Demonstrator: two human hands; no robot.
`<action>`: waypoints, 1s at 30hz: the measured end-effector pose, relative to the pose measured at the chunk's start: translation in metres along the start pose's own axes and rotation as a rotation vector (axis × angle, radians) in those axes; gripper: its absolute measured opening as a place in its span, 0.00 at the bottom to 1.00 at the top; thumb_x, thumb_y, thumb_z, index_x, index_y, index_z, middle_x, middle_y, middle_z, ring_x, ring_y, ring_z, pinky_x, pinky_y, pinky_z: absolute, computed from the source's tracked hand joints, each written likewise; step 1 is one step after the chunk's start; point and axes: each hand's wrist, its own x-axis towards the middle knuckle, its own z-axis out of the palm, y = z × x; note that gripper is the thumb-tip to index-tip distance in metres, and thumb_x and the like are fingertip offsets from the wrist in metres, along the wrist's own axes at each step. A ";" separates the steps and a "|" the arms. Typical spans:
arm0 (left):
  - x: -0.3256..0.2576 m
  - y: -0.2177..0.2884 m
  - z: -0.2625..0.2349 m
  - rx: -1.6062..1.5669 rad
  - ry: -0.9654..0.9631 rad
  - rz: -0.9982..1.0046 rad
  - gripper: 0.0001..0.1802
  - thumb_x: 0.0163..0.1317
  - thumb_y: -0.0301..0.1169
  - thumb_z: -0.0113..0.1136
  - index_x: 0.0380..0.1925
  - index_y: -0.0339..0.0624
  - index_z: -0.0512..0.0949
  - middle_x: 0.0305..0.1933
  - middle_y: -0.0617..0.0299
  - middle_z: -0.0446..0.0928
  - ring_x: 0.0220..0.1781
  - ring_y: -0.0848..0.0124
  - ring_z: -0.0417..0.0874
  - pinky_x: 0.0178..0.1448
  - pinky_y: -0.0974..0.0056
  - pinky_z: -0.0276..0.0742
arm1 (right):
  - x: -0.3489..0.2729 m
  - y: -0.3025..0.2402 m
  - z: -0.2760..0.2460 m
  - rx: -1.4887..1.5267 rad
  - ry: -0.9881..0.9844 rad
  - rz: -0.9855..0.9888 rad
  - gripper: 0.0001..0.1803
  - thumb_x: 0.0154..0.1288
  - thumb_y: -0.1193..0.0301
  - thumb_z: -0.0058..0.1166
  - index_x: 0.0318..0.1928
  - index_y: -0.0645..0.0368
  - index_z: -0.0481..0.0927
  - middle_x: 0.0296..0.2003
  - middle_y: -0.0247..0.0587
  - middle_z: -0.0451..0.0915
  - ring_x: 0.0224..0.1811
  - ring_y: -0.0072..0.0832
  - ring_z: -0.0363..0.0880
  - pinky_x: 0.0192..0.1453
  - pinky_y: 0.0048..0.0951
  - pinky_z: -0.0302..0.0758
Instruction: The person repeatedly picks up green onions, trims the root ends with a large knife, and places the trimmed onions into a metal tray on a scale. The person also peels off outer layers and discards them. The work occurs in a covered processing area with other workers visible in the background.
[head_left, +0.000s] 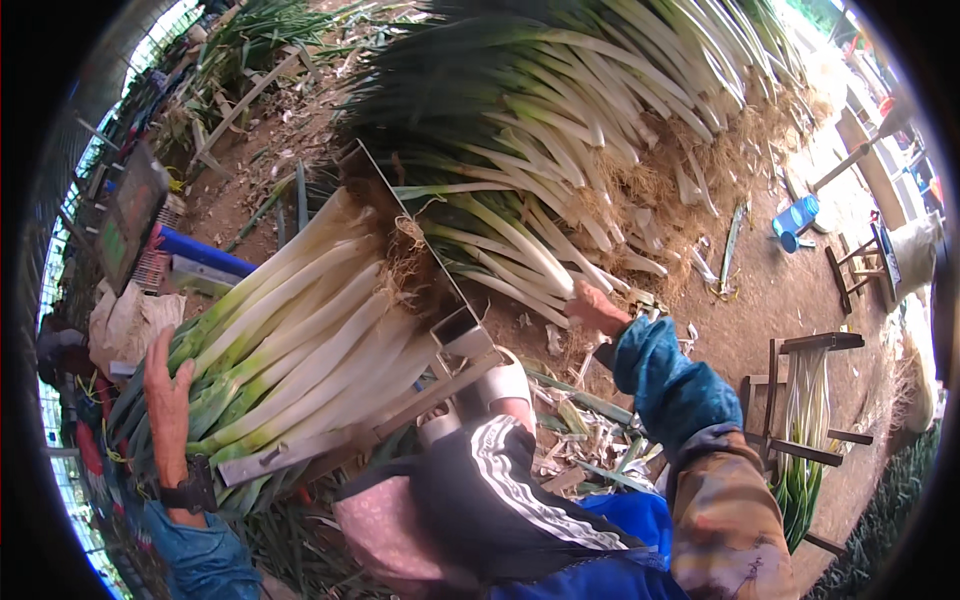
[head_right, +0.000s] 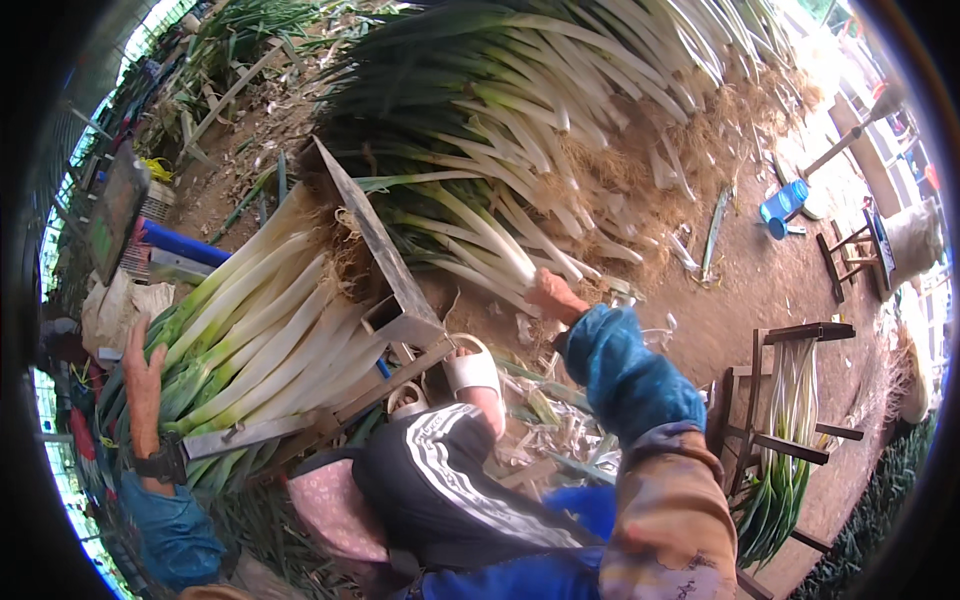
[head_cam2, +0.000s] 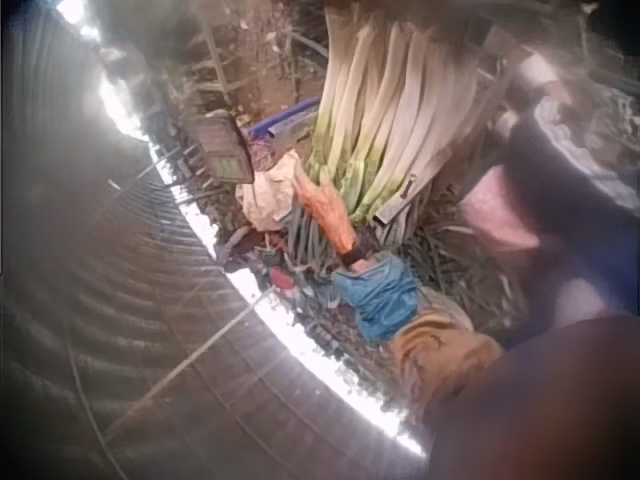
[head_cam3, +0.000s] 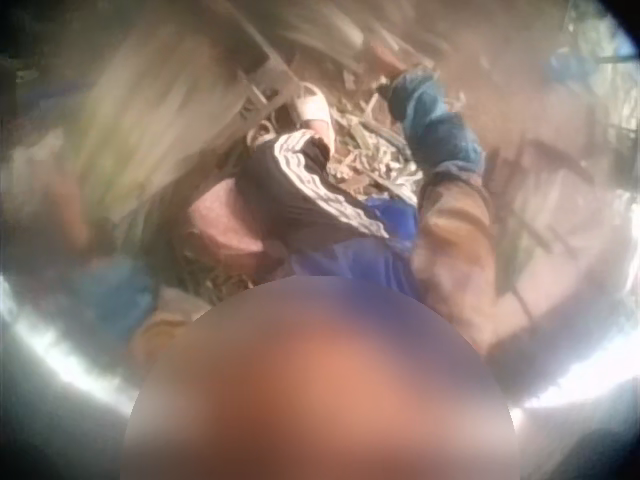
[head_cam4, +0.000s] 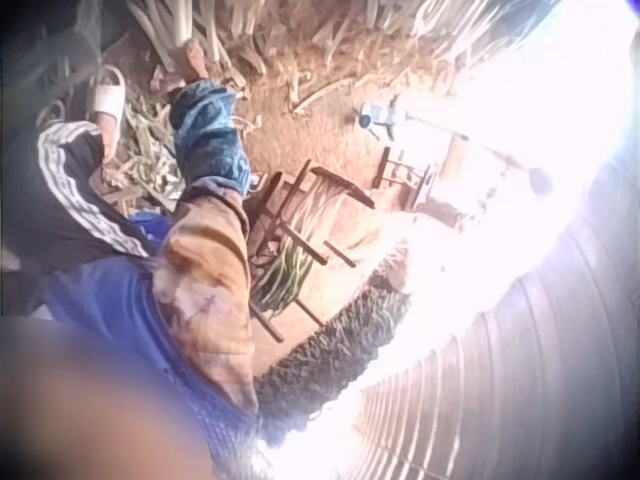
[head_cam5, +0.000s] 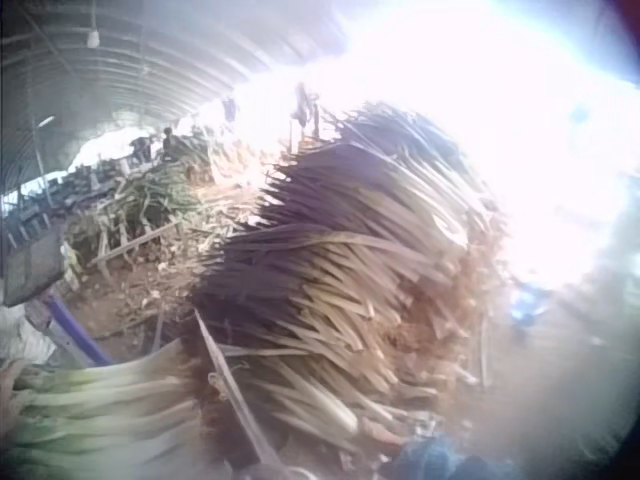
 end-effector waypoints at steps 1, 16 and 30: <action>-0.007 0.013 -0.009 -0.183 0.015 0.058 0.29 0.57 0.22 0.55 0.61 0.32 0.67 0.63 0.46 0.69 0.66 0.56 0.69 0.68 0.58 0.64 | -0.011 -0.013 -0.009 -0.053 0.017 -0.011 0.18 0.57 0.66 0.60 0.41 0.64 0.70 0.25 0.47 0.76 0.30 0.37 0.80 0.30 0.40 0.76; -0.123 0.417 0.224 -1.589 -0.526 -0.307 0.20 0.61 0.36 0.61 0.50 0.37 0.74 0.40 0.55 0.76 0.37 0.63 0.75 0.38 0.56 0.72 | -0.191 -0.223 0.054 -0.045 -0.214 -0.416 0.12 0.62 0.67 0.55 0.42 0.60 0.75 0.29 0.44 0.77 0.32 0.30 0.79 0.32 0.30 0.73; -0.163 0.473 0.300 -2.057 -0.860 -0.549 0.08 0.55 0.31 0.64 0.27 0.38 0.77 0.22 0.62 0.76 0.18 0.70 0.74 0.18 0.65 0.67 | -0.225 -0.214 0.082 0.120 -0.315 -0.238 0.13 0.65 0.63 0.51 0.45 0.57 0.75 0.32 0.41 0.78 0.33 0.28 0.78 0.35 0.28 0.73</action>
